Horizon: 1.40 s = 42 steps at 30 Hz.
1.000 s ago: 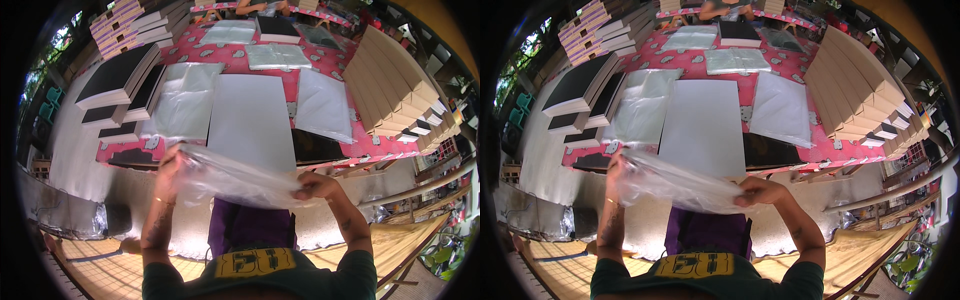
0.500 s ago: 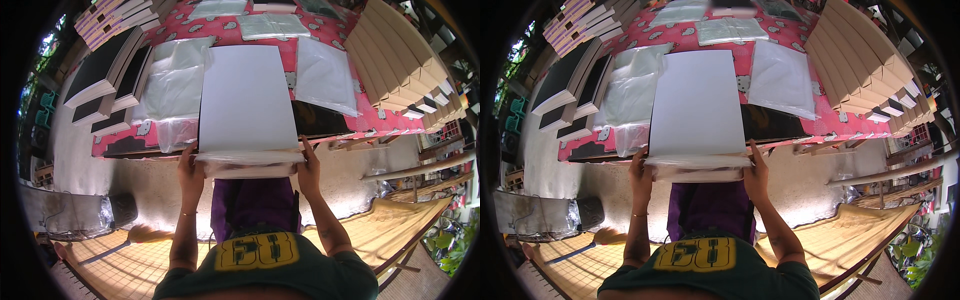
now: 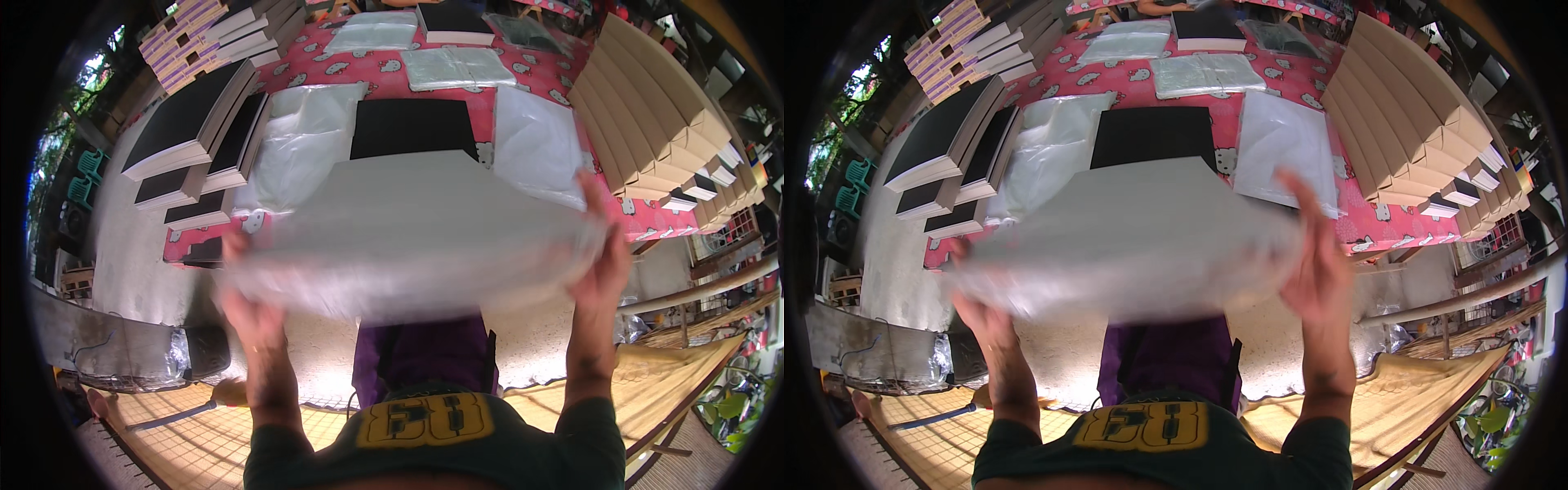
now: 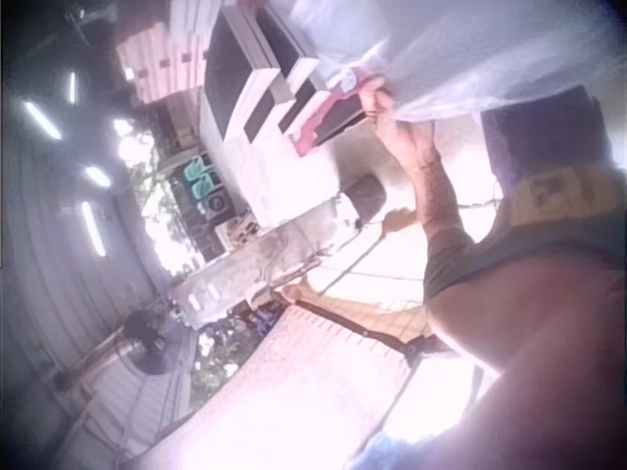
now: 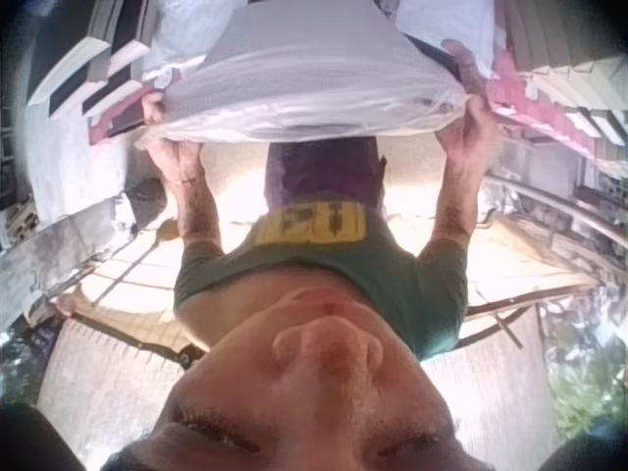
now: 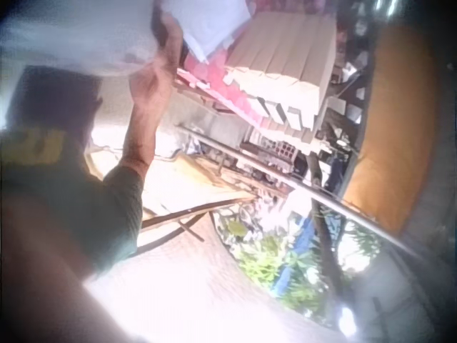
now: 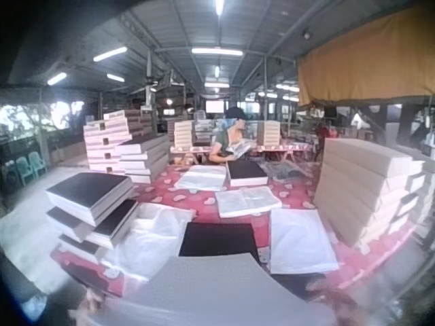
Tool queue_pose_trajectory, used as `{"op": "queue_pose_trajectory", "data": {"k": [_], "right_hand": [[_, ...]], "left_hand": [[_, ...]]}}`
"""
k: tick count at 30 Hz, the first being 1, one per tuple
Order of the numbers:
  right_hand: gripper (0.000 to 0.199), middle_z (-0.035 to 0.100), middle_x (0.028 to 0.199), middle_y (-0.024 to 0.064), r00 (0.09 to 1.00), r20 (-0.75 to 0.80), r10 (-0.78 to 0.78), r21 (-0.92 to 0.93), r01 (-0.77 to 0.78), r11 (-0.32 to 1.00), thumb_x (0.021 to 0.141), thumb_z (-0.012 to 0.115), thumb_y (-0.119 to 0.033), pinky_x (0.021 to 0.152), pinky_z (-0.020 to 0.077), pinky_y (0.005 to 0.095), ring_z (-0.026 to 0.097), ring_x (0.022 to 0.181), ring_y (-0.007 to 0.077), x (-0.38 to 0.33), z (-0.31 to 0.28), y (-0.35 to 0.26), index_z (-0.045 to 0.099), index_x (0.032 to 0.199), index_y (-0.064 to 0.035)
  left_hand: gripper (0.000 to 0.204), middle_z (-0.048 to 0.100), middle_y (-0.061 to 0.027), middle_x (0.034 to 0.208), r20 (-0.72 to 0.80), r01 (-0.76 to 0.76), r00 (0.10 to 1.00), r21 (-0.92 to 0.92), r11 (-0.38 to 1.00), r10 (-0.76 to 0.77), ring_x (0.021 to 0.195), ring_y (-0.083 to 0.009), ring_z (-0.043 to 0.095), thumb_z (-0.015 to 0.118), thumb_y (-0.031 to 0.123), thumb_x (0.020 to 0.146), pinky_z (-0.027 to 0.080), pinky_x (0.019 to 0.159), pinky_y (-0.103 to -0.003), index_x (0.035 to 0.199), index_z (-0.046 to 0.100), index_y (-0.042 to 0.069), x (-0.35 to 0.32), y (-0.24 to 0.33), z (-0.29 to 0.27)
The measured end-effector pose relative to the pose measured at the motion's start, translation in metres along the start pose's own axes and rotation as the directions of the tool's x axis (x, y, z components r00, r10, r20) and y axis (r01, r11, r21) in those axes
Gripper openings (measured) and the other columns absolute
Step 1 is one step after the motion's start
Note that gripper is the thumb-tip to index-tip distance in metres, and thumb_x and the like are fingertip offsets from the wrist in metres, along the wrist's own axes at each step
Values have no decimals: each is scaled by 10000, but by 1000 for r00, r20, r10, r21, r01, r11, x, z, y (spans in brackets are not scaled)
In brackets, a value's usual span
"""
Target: The person picks up a stack of black boards, carries them to a table, and then proceeds to individually insert each board into a clear plastic bag.
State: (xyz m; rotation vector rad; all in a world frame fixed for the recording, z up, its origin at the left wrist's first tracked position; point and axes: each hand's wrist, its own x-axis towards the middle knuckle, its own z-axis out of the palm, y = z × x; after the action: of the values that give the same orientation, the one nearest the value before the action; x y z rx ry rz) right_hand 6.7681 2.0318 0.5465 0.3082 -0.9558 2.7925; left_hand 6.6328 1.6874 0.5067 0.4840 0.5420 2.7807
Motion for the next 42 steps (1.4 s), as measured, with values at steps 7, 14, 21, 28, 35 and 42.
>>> {"op": "queue_pose_trajectory", "data": {"k": [7,14,21,28,35,42], "right_hand": [[243,616,1152,68,996,-89,18,-101,-27,994,924,562,-173,941,433,390,553,1062,188,168,-83,8,558,1160,-115],[215,605,1058,59,898,-439,9,-407,-208,889,891,610,-155,911,449,375,544,1015,162,156,-176,84,573,1085,-69],[156,541,781,-50,904,141,-404,-865,311,393,933,598,-179,629,389,226,468,712,54,167,-117,70,591,941,-23],[286,545,653,-14,875,-132,-466,-744,223,629,995,481,-280,681,481,263,524,615,110,123,-147,65,582,960,-14],[503,519,1229,128,780,-117,-615,-155,598,787,908,578,-172,1014,394,376,515,1112,203,129,-88,41,367,1348,-51],[329,580,1119,75,605,-128,-786,-430,680,593,901,569,-27,866,490,280,581,996,149,131,-102,6,496,1221,-40]], "left_hand": [[286,609,-160,1112,155,25,987,53,998,-33,1031,-255,591,551,94,923,467,946,-407,1172,527,-45,173,-15,-27],[243,639,-32,972,-399,228,917,486,843,-18,811,-124,593,599,149,908,476,759,-253,1128,583,49,147,-71,-175],[319,645,-35,1032,199,-236,971,887,398,132,935,-107,565,684,123,861,416,848,-246,1142,584,11,152,-51,-42],[327,622,-66,1123,160,-294,956,580,760,247,1004,-142,578,654,99,885,425,918,-293,1187,544,33,157,-53,-5],[295,634,-55,1106,127,-196,980,547,814,150,995,-128,582,654,107,888,442,891,-292,1158,557,42,170,-95,36],[212,645,-60,1064,117,-188,982,541,820,148,971,-127,587,652,119,892,443,881,-283,1077,583,42,175,-118,55]]}}
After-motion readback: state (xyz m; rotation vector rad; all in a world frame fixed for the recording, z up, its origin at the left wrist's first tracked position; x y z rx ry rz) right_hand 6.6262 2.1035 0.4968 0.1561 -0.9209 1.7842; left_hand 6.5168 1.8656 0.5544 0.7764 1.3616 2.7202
